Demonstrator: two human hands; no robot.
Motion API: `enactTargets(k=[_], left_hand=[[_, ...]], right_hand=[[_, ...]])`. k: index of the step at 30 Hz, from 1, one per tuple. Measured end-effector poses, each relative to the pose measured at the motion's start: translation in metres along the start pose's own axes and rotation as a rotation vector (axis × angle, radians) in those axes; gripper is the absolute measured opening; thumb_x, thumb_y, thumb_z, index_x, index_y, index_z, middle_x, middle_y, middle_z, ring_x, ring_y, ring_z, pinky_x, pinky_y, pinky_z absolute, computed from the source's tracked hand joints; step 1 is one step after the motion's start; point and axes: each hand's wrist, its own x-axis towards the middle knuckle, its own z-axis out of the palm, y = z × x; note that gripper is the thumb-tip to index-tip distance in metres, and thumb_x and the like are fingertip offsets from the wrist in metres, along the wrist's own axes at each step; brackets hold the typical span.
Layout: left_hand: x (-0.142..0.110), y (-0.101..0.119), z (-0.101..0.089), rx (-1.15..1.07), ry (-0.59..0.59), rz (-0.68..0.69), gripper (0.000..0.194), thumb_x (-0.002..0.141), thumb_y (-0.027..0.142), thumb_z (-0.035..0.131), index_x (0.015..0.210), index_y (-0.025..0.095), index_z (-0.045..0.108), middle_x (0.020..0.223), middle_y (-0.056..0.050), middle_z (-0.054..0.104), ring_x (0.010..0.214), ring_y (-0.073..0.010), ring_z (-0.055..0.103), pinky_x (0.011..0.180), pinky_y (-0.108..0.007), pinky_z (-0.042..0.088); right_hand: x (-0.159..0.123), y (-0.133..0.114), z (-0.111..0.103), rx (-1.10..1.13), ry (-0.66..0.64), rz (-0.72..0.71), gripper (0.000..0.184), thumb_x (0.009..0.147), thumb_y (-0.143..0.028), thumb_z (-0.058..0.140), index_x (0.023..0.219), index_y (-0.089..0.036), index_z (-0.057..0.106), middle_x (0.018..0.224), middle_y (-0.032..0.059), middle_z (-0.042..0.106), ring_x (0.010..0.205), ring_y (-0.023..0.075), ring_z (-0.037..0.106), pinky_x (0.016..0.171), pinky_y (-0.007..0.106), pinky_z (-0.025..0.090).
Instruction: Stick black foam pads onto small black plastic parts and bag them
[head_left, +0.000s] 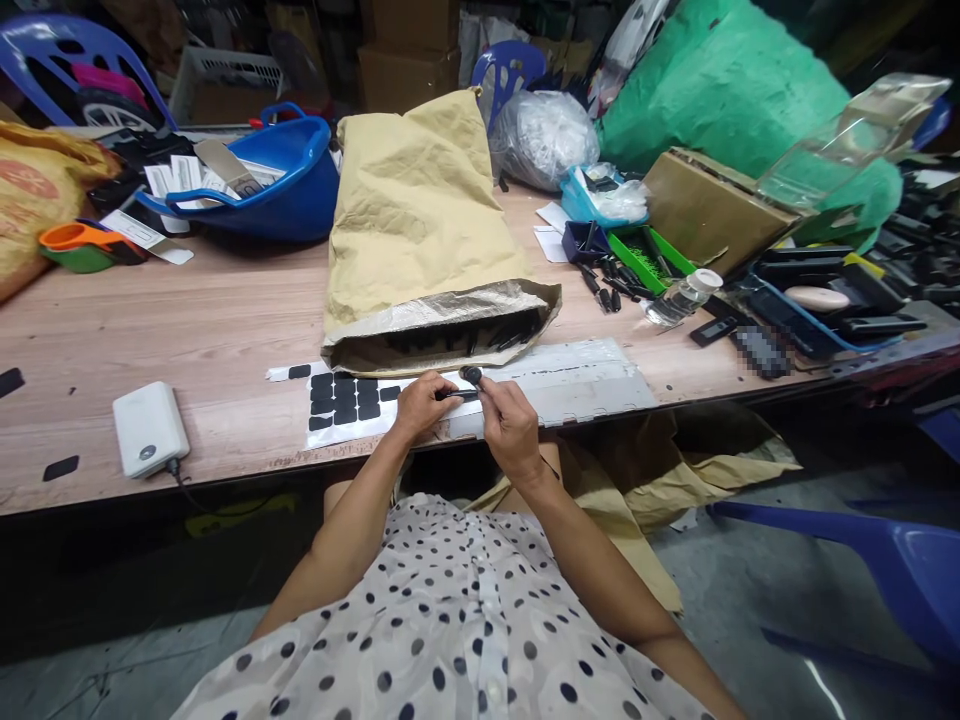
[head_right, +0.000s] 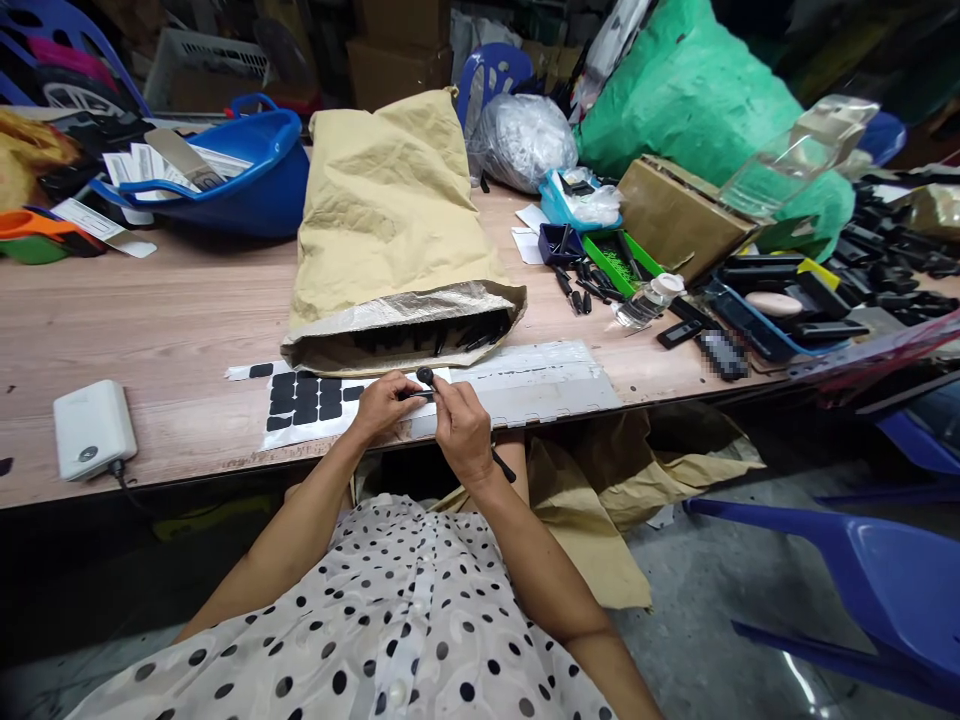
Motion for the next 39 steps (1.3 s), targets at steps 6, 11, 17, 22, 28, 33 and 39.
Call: enactTargets(k=[6, 11, 17, 22, 28, 33, 39], left_hand=[[-0.001, 0.001, 0.001, 0.006, 0.008, 0.018, 0.012, 0.080, 0.031, 0.069, 0.087, 0.028, 0.078, 0.087, 0.001, 0.068, 0.080, -0.0164, 0.061, 0.067, -0.026, 0.046], [0.000, 0.001, 0.000, 0.010, 0.000, 0.006, 0.015, 0.079, 0.030, 0.070, 0.090, 0.028, 0.079, 0.089, 0.000, 0.069, 0.082, -0.0171, 0.063, 0.070, -0.027, 0.047], [0.001, 0.001, 0.001, 0.022, 0.008, -0.005, 0.015, 0.078, 0.029, 0.070, 0.090, 0.027, 0.080, 0.090, -0.001, 0.070, 0.083, -0.0177, 0.064, 0.069, -0.027, 0.047], [0.000, 0.002, 0.002, 0.015, 0.020, -0.001, 0.016, 0.078, 0.029, 0.070, 0.090, 0.028, 0.080, 0.089, 0.000, 0.070, 0.082, -0.0181, 0.064, 0.070, -0.027, 0.048], [-0.002, 0.003, -0.001, 0.006, 0.009, -0.006, 0.019, 0.076, 0.028, 0.069, 0.091, 0.027, 0.080, 0.088, 0.000, 0.070, 0.077, -0.0177, 0.063, 0.069, -0.028, 0.049], [-0.006, 0.005, 0.000, 0.014, 0.042, 0.007, 0.024, 0.076, 0.026, 0.068, 0.097, 0.030, 0.079, 0.089, 0.001, 0.070, 0.073, -0.0164, 0.061, 0.070, -0.028, 0.049], [-0.007, 0.006, 0.000, 0.051, 0.055, -0.004, 0.019, 0.076, 0.025, 0.067, 0.092, 0.027, 0.076, 0.086, 0.001, 0.069, 0.073, -0.0167, 0.061, 0.069, -0.028, 0.048]], right_hand=[[-0.008, 0.012, 0.012, -0.039, -0.109, 0.030, 0.035, 0.097, -0.022, 0.043, 0.115, -0.025, 0.074, 0.084, 0.0064, 0.065, 0.079, 0.0193, 0.062, 0.074, 0.029, 0.054], [-0.001, 0.011, -0.001, 0.005, -0.005, 0.019, 0.034, 0.099, -0.025, 0.044, 0.117, -0.024, 0.073, 0.088, 0.0071, 0.067, 0.082, 0.0197, 0.063, 0.078, 0.031, 0.054], [-0.007, 0.013, 0.000, -0.005, -0.012, 0.015, 0.034, 0.099, -0.025, 0.043, 0.117, -0.024, 0.072, 0.088, 0.0070, 0.066, 0.082, 0.0197, 0.063, 0.076, 0.031, 0.053], [-0.006, 0.021, 0.001, -0.007, -0.004, 0.056, 0.032, 0.098, -0.025, 0.044, 0.113, -0.025, 0.073, 0.088, 0.0066, 0.067, 0.082, 0.0198, 0.064, 0.075, 0.031, 0.054], [0.001, 0.023, -0.010, 0.013, 0.060, 0.085, 0.031, 0.098, -0.027, 0.046, 0.111, -0.024, 0.074, 0.088, 0.0067, 0.069, 0.083, 0.0205, 0.065, 0.076, 0.033, 0.055], [-0.001, 0.024, -0.010, 0.056, 0.063, 0.131, 0.029, 0.096, -0.028, 0.048, 0.110, -0.025, 0.074, 0.091, 0.0068, 0.071, 0.084, 0.0210, 0.066, 0.079, 0.034, 0.056], [-0.003, 0.023, -0.009, 0.093, 0.075, 0.179, 0.028, 0.094, -0.028, 0.049, 0.106, -0.024, 0.075, 0.092, 0.0072, 0.072, 0.086, 0.0216, 0.066, 0.080, 0.035, 0.056]])
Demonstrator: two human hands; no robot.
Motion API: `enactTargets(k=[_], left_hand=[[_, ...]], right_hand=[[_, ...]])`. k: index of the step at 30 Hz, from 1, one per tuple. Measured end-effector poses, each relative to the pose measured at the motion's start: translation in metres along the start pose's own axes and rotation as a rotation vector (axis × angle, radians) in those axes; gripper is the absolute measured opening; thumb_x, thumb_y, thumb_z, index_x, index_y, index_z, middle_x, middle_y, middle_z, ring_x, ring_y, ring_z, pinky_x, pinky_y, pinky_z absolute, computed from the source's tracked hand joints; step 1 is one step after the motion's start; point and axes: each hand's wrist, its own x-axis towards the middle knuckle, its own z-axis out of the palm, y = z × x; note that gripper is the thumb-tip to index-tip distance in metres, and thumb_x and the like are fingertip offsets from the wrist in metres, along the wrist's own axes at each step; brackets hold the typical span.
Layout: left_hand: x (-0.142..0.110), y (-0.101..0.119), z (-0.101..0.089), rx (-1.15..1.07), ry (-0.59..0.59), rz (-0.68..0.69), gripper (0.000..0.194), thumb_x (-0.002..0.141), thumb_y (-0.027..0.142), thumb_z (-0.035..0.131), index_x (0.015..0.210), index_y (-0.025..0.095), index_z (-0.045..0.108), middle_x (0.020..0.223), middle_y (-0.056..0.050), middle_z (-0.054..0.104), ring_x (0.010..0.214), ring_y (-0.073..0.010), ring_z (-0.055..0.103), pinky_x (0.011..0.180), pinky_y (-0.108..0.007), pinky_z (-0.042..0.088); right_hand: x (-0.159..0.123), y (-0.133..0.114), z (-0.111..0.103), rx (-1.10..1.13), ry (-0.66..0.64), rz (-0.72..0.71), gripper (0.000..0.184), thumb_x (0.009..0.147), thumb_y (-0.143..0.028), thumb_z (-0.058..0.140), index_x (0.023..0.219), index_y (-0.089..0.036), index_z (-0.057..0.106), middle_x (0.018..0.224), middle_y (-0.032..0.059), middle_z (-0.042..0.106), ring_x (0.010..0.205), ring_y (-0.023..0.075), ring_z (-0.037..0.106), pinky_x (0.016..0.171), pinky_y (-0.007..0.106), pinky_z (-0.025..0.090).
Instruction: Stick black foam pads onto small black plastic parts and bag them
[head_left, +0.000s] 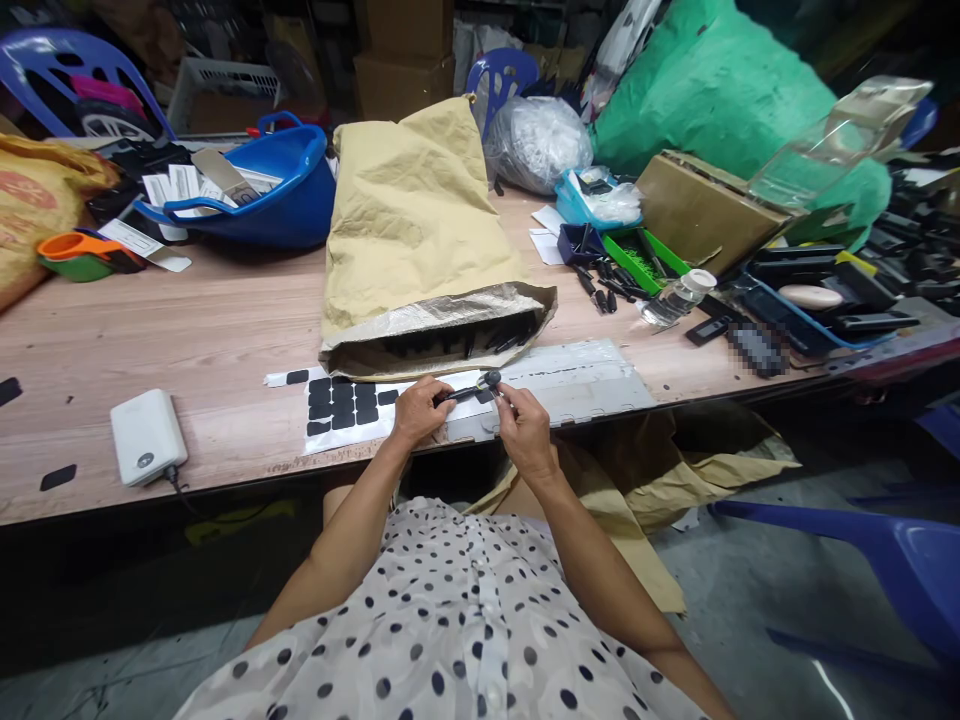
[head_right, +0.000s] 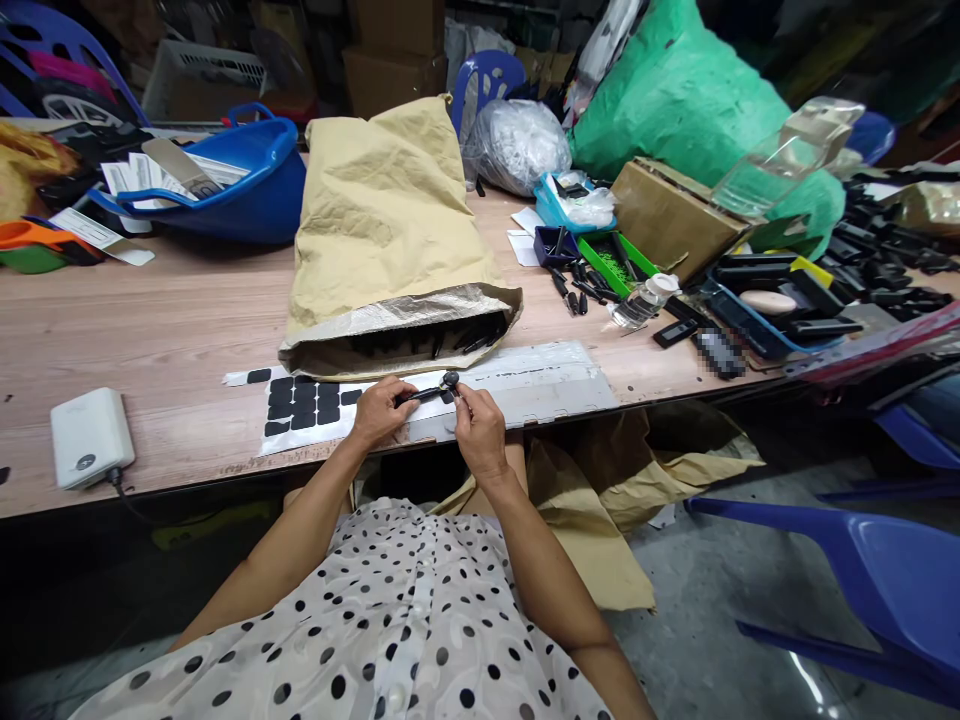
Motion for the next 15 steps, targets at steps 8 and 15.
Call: enactTargets(k=[8, 15], left_hand=[[0.001, -0.002, 0.001, 0.026, -0.008, 0.045, 0.017, 0.077, 0.031, 0.072, 0.092, 0.028, 0.077, 0.090, -0.001, 0.070, 0.081, -0.0188, 0.064, 0.071, -0.028, 0.049], [0.001, -0.003, 0.001, 0.000, -0.011, 0.025, 0.016, 0.080, 0.031, 0.069, 0.092, 0.027, 0.078, 0.087, -0.001, 0.069, 0.075, -0.0165, 0.062, 0.070, -0.027, 0.048]], right_hand=[[-0.004, -0.005, 0.007, 0.004, -0.049, -0.013, 0.030, 0.095, -0.027, 0.048, 0.110, -0.024, 0.074, 0.091, 0.0065, 0.071, 0.081, 0.0199, 0.064, 0.077, 0.033, 0.055], [-0.004, -0.011, 0.010, -0.021, -0.080, -0.047, 0.031, 0.092, -0.022, 0.050, 0.114, -0.023, 0.072, 0.092, 0.0074, 0.069, 0.081, 0.0201, 0.063, 0.077, 0.033, 0.054]])
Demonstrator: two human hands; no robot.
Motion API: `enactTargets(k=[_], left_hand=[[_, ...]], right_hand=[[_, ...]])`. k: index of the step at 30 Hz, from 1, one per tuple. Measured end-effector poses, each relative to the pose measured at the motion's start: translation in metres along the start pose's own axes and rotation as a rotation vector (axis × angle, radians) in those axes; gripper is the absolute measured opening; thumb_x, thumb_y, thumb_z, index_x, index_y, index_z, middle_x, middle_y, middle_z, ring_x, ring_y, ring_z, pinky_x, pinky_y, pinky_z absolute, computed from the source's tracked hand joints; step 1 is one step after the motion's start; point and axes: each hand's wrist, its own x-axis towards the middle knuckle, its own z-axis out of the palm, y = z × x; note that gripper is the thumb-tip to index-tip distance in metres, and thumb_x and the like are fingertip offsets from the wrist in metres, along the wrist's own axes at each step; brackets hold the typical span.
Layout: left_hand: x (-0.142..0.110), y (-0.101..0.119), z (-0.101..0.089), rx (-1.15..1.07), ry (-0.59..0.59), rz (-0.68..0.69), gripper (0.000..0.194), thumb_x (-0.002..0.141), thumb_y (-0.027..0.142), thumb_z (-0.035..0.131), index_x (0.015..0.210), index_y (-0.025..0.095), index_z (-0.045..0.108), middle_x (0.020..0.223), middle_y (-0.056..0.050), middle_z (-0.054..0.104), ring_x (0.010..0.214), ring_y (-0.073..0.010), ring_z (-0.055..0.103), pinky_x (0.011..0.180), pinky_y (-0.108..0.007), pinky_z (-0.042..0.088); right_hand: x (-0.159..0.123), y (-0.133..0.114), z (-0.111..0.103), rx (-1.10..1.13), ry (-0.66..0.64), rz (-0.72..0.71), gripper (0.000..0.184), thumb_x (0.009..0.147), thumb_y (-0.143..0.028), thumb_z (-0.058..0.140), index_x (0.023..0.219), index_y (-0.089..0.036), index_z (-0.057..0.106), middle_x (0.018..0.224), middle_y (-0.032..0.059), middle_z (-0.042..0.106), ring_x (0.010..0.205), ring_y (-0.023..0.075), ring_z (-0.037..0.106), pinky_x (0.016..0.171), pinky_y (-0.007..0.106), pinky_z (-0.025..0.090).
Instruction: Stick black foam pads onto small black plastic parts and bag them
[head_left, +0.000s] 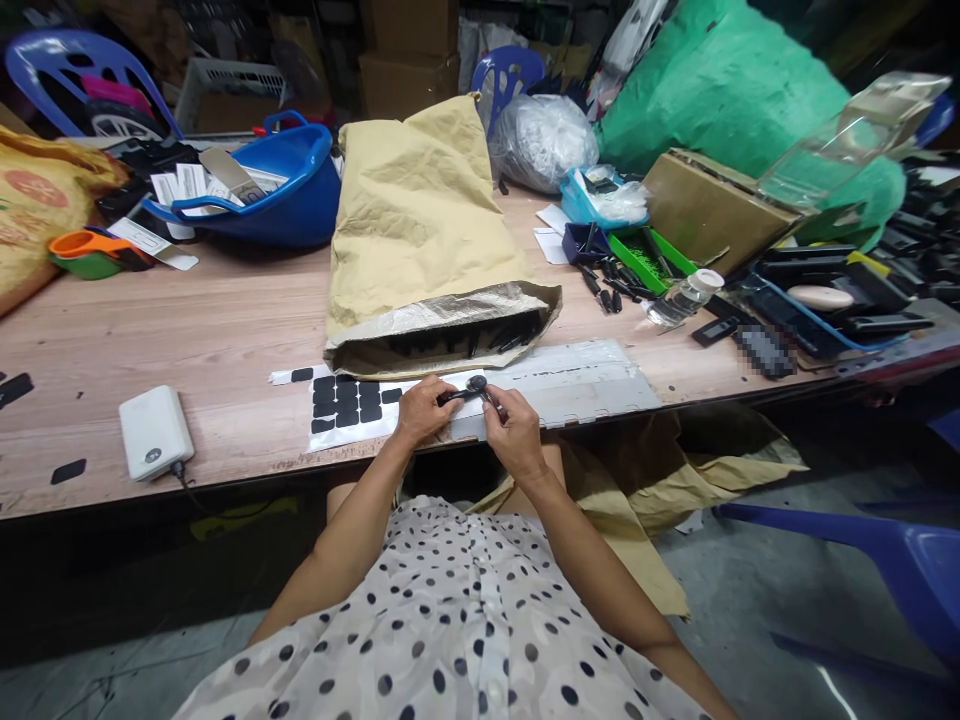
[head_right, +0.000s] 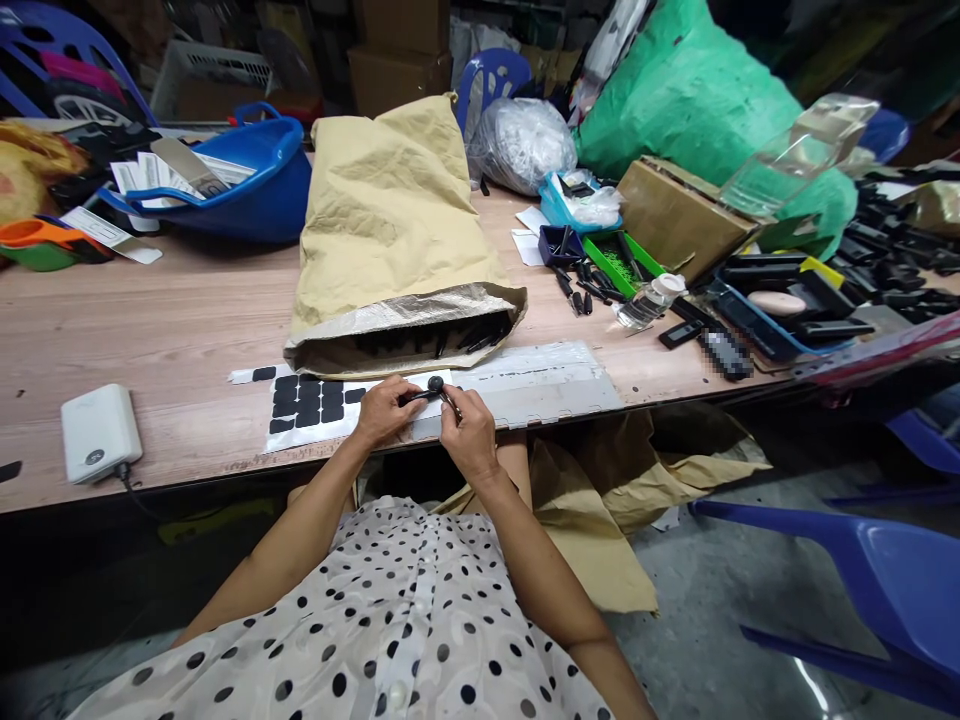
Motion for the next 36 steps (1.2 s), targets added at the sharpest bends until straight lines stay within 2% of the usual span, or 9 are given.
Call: enactTargets(k=[5, 11, 17, 22, 24, 27, 30, 33, 36], left_hand=[[0.000, 0.001, -0.001, -0.003, -0.006, 0.006, 0.015, 0.080, 0.029, 0.068, 0.092, 0.027, 0.079, 0.085, -0.001, 0.069, 0.072, -0.0159, 0.060, 0.069, -0.027, 0.047], [0.001, 0.000, 0.000, 0.007, -0.001, 0.011, 0.015, 0.081, 0.030, 0.068, 0.091, 0.027, 0.079, 0.083, -0.001, 0.068, 0.074, -0.0161, 0.061, 0.067, -0.027, 0.046], [0.000, 0.000, 0.001, 0.016, 0.007, 0.011, 0.017, 0.080, 0.028, 0.068, 0.092, 0.027, 0.080, 0.088, -0.001, 0.070, 0.083, -0.0178, 0.065, 0.073, -0.027, 0.049], [-0.001, 0.000, 0.003, 0.047, 0.020, 0.004, 0.019, 0.082, 0.030, 0.066, 0.094, 0.028, 0.081, 0.088, -0.001, 0.071, 0.081, -0.0177, 0.064, 0.070, -0.027, 0.049], [-0.001, 0.000, 0.003, 0.053, 0.018, 0.007, 0.019, 0.083, 0.030, 0.066, 0.095, 0.028, 0.080, 0.089, -0.001, 0.071, 0.082, -0.0179, 0.064, 0.070, -0.027, 0.049], [-0.001, 0.000, 0.002, 0.065, 0.005, 0.002, 0.019, 0.085, 0.033, 0.064, 0.094, 0.029, 0.080, 0.092, -0.002, 0.071, 0.086, -0.0190, 0.064, 0.071, -0.027, 0.049], [-0.001, 0.002, 0.000, 0.078, -0.007, -0.017, 0.023, 0.090, 0.035, 0.057, 0.093, 0.028, 0.079, 0.093, -0.002, 0.070, 0.089, -0.0194, 0.064, 0.070, -0.027, 0.047], [-0.002, 0.004, 0.000, 0.077, -0.008, -0.030, 0.025, 0.092, 0.033, 0.053, 0.094, 0.027, 0.077, 0.094, -0.001, 0.070, 0.091, -0.0195, 0.065, 0.071, -0.027, 0.046], [-0.002, 0.003, 0.000, 0.066, -0.001, -0.030, 0.025, 0.092, 0.032, 0.052, 0.093, 0.026, 0.076, 0.094, -0.001, 0.070, 0.092, -0.0194, 0.065, 0.073, -0.027, 0.047]], right_hand=[[-0.001, -0.002, 0.004, -0.022, -0.004, -0.030, 0.033, 0.094, -0.021, 0.047, 0.116, -0.024, 0.071, 0.094, 0.0077, 0.069, 0.086, 0.0212, 0.064, 0.080, 0.034, 0.055], [-0.004, -0.001, 0.011, -0.061, -0.077, -0.068, 0.033, 0.094, -0.019, 0.046, 0.115, -0.023, 0.071, 0.090, 0.0075, 0.068, 0.085, 0.0210, 0.065, 0.078, 0.032, 0.054], [0.003, 0.003, 0.001, -0.058, 0.028, -0.045, 0.033, 0.095, -0.022, 0.045, 0.117, -0.021, 0.070, 0.096, 0.0083, 0.069, 0.089, 0.0208, 0.065, 0.082, 0.032, 0.054], [0.000, 0.005, 0.005, -0.078, -0.032, -0.051, 0.033, 0.094, -0.020, 0.046, 0.115, -0.022, 0.071, 0.092, 0.0068, 0.068, 0.085, 0.0203, 0.064, 0.077, 0.031, 0.053], [0.000, 0.008, 0.006, -0.084, -0.020, -0.053, 0.033, 0.094, -0.020, 0.046, 0.115, -0.023, 0.071, 0.092, 0.0068, 0.068, 0.086, 0.0201, 0.064, 0.078, 0.031, 0.052], [0.005, 0.018, 0.000, -0.130, 0.062, -0.028, 0.033, 0.094, -0.020, 0.045, 0.116, -0.022, 0.071, 0.095, 0.0072, 0.068, 0.089, 0.0204, 0.063, 0.079, 0.031, 0.051], [0.014, 0.036, -0.014, -0.266, 0.137, 0.048, 0.035, 0.093, -0.019, 0.046, 0.116, -0.023, 0.071, 0.096, 0.0070, 0.067, 0.087, 0.0205, 0.060, 0.075, 0.030, 0.048], [0.023, 0.059, -0.027, -0.449, 0.151, 0.136, 0.035, 0.090, -0.016, 0.049, 0.115, -0.024, 0.072, 0.091, 0.0059, 0.063, 0.081, 0.0198, 0.054, 0.070, 0.030, 0.041], [0.028, 0.078, -0.030, -0.592, 0.147, 0.149, 0.034, 0.088, -0.014, 0.051, 0.111, -0.024, 0.074, 0.086, 0.0067, 0.060, 0.082, 0.0209, 0.049, 0.072, 0.031, 0.035]])
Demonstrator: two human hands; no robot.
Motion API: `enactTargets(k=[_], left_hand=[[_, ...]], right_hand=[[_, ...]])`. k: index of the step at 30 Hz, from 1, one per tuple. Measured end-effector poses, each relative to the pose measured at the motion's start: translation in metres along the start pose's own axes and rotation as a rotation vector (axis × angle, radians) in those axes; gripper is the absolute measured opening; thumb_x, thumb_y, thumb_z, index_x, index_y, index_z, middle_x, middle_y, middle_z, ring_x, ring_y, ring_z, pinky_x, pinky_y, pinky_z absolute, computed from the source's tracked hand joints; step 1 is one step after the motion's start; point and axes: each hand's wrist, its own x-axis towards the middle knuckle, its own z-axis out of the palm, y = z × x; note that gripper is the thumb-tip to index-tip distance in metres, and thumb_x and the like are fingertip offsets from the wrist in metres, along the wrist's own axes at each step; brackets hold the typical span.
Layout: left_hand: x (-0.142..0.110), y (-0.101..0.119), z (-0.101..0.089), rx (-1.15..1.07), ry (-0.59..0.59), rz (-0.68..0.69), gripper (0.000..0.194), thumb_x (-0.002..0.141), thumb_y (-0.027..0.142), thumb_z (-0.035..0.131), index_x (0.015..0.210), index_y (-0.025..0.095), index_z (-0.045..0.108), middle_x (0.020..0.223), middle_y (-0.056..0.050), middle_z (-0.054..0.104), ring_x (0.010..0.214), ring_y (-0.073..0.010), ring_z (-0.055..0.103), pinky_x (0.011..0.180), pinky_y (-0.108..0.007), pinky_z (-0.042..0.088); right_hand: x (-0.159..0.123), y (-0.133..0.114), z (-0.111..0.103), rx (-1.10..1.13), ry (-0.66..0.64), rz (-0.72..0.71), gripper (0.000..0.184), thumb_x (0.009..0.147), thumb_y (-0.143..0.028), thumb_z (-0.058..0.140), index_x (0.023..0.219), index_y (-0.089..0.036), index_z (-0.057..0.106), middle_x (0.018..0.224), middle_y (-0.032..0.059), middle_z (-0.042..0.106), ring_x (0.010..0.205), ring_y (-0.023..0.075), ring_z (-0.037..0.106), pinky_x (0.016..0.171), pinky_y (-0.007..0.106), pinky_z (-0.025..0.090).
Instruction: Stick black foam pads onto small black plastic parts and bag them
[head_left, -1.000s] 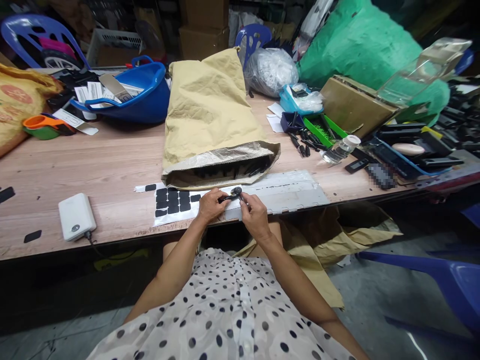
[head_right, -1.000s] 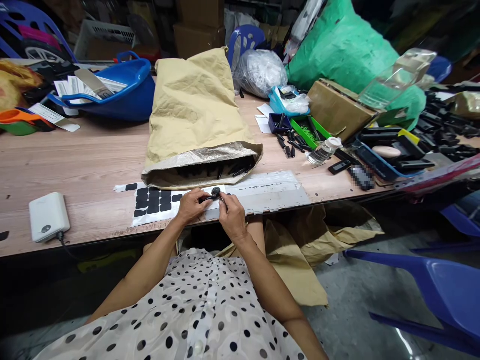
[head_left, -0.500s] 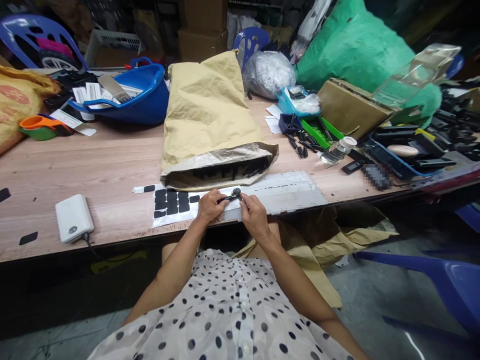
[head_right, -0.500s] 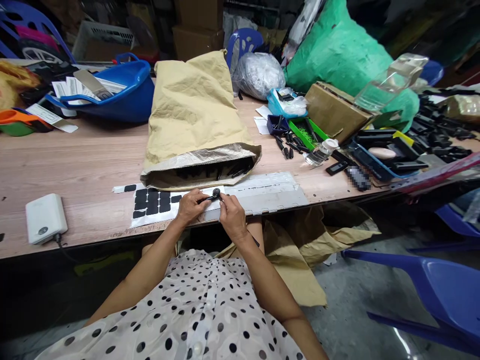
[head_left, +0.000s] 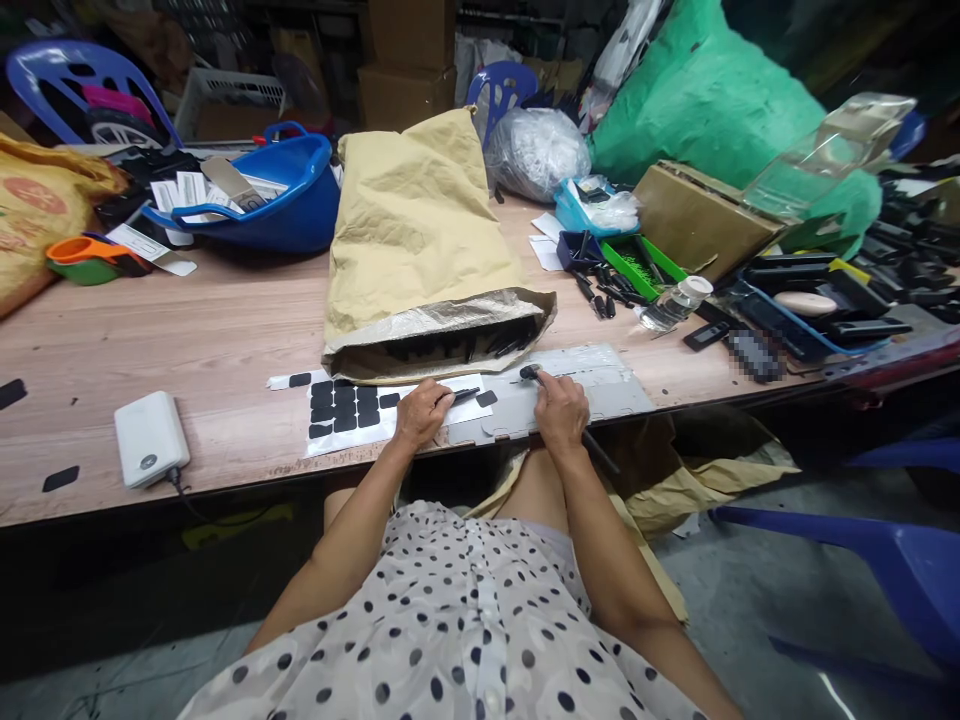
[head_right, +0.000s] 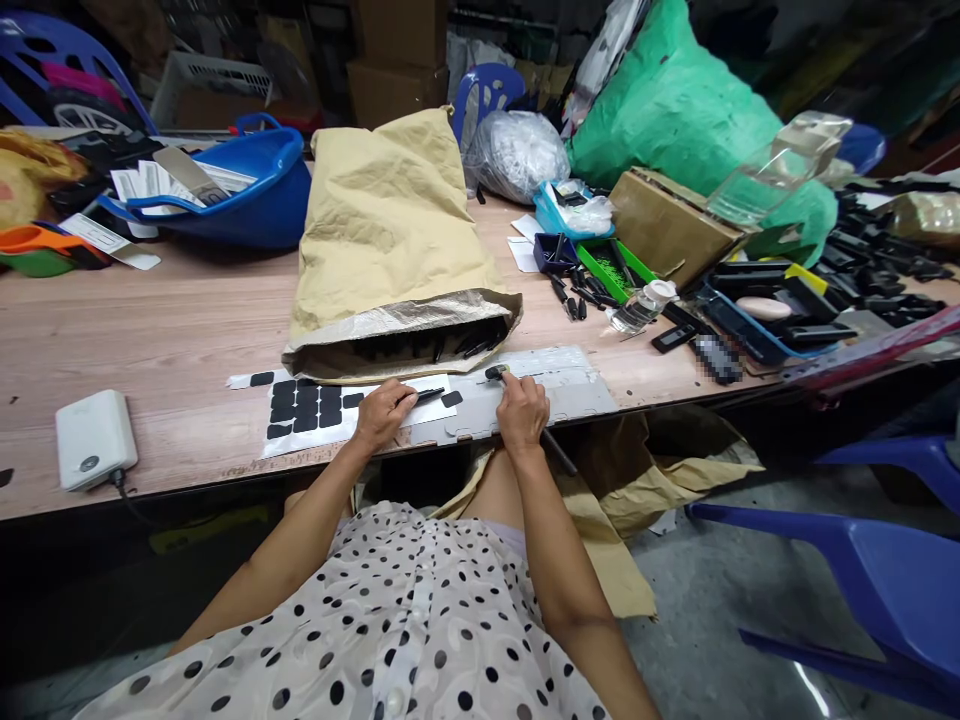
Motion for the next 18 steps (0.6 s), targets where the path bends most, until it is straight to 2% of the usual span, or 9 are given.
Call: enactTargets(k=[6, 10, 14, 16, 18], left_hand=[[-0.001, -0.001, -0.006, -0.024, 0.000, 0.029, 0.022, 0.093, 0.032, 0.051, 0.093, 0.025, 0.072, 0.096, -0.001, 0.069, 0.091, -0.0186, 0.065, 0.074, -0.027, 0.048], [-0.029, 0.008, -0.014, -0.102, -0.031, 0.138, 0.025, 0.095, 0.034, 0.048, 0.102, 0.024, 0.069, 0.098, -0.002, 0.071, 0.088, -0.0177, 0.066, 0.077, -0.028, 0.051], [-0.080, 0.013, -0.007, -0.129, -0.219, 0.221, 0.028, 0.098, 0.036, 0.045, 0.111, 0.026, 0.068, 0.099, -0.002, 0.074, 0.087, -0.0186, 0.070, 0.078, -0.028, 0.055], [-0.099, 0.012, 0.001, -0.036, -0.323, 0.152, 0.029, 0.098, 0.032, 0.045, 0.113, 0.026, 0.069, 0.103, -0.004, 0.075, 0.092, -0.0217, 0.072, 0.080, -0.031, 0.056], [-0.109, 0.009, 0.010, 0.121, -0.420, -0.014, 0.030, 0.097, 0.027, 0.045, 0.116, 0.026, 0.068, 0.109, -0.007, 0.075, 0.098, -0.0246, 0.072, 0.083, -0.033, 0.056]], right_hand=[[-0.002, -0.001, 0.013, -0.095, 0.034, 0.010, 0.035, 0.089, -0.013, 0.051, 0.116, -0.023, 0.072, 0.091, 0.0085, 0.058, 0.087, 0.0228, 0.044, 0.072, 0.032, 0.030], [-0.003, -0.006, 0.014, -0.121, 0.038, 0.015, 0.034, 0.088, -0.014, 0.052, 0.116, -0.023, 0.072, 0.093, 0.0086, 0.058, 0.088, 0.0234, 0.045, 0.073, 0.033, 0.031], [-0.003, -0.005, 0.015, -0.140, 0.053, 0.014, 0.034, 0.089, -0.015, 0.052, 0.116, -0.023, 0.072, 0.094, 0.0086, 0.058, 0.088, 0.0234, 0.045, 0.073, 0.033, 0.031], [-0.004, -0.004, 0.016, -0.143, 0.057, 0.008, 0.033, 0.089, -0.016, 0.052, 0.115, -0.023, 0.072, 0.093, 0.0086, 0.058, 0.088, 0.0233, 0.044, 0.073, 0.034, 0.031], [-0.004, -0.004, 0.017, -0.147, 0.062, 0.002, 0.033, 0.089, -0.016, 0.052, 0.115, -0.023, 0.071, 0.093, 0.0085, 0.058, 0.088, 0.0232, 0.044, 0.073, 0.034, 0.031]])
